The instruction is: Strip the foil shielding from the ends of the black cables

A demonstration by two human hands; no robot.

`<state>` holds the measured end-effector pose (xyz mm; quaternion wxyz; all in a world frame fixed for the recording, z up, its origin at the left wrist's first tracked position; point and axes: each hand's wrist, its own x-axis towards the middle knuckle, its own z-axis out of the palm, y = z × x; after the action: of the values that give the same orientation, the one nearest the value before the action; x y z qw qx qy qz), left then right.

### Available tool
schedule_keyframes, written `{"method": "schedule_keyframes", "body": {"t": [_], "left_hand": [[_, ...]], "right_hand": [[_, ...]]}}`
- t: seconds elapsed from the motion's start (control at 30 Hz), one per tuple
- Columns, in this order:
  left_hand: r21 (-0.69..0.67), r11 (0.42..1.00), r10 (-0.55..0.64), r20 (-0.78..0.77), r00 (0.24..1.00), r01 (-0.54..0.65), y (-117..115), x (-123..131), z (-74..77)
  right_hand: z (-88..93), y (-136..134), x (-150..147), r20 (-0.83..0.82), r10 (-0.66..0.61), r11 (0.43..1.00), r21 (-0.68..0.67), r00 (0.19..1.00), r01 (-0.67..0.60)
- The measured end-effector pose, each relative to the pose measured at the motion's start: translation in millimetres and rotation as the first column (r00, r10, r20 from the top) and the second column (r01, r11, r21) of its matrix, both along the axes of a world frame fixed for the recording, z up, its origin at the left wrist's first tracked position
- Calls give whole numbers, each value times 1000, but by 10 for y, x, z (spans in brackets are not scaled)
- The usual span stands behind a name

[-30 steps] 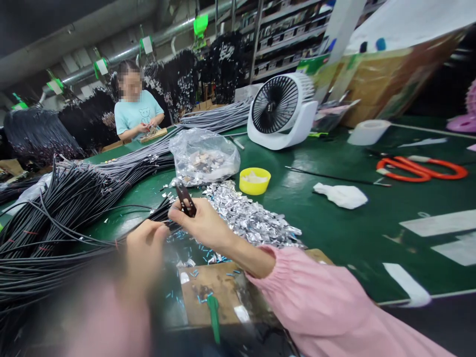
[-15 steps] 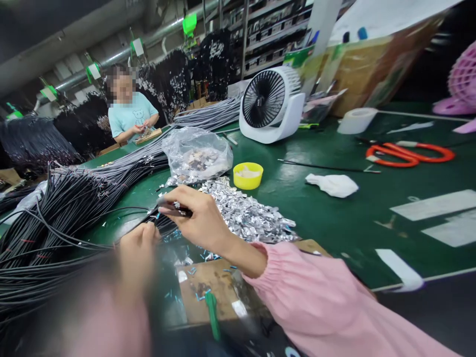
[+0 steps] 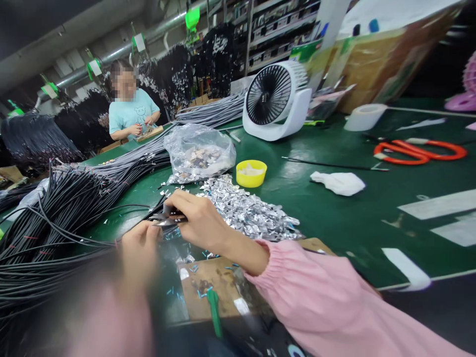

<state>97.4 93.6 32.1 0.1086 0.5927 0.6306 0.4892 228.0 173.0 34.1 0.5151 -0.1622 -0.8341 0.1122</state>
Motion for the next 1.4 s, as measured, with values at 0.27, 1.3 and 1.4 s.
{"method": "schedule_keyframes", "body": {"t": [0.27,1.3,1.4], "left_hand": [[65,997,35,19,999,-36,-12,-13,6],[386,921,131,-168,977,-57,-44,-28,-69],[364,931,108,-190,976,-32,-24,-47,-78]], "right_hand": [[37,72,41,-192,-242,961,-183,951,208],[109,-175,-4,-196,119,976,-155,973,-150],[123,-183,13,-230,238,958,-103,944,-266]]}}
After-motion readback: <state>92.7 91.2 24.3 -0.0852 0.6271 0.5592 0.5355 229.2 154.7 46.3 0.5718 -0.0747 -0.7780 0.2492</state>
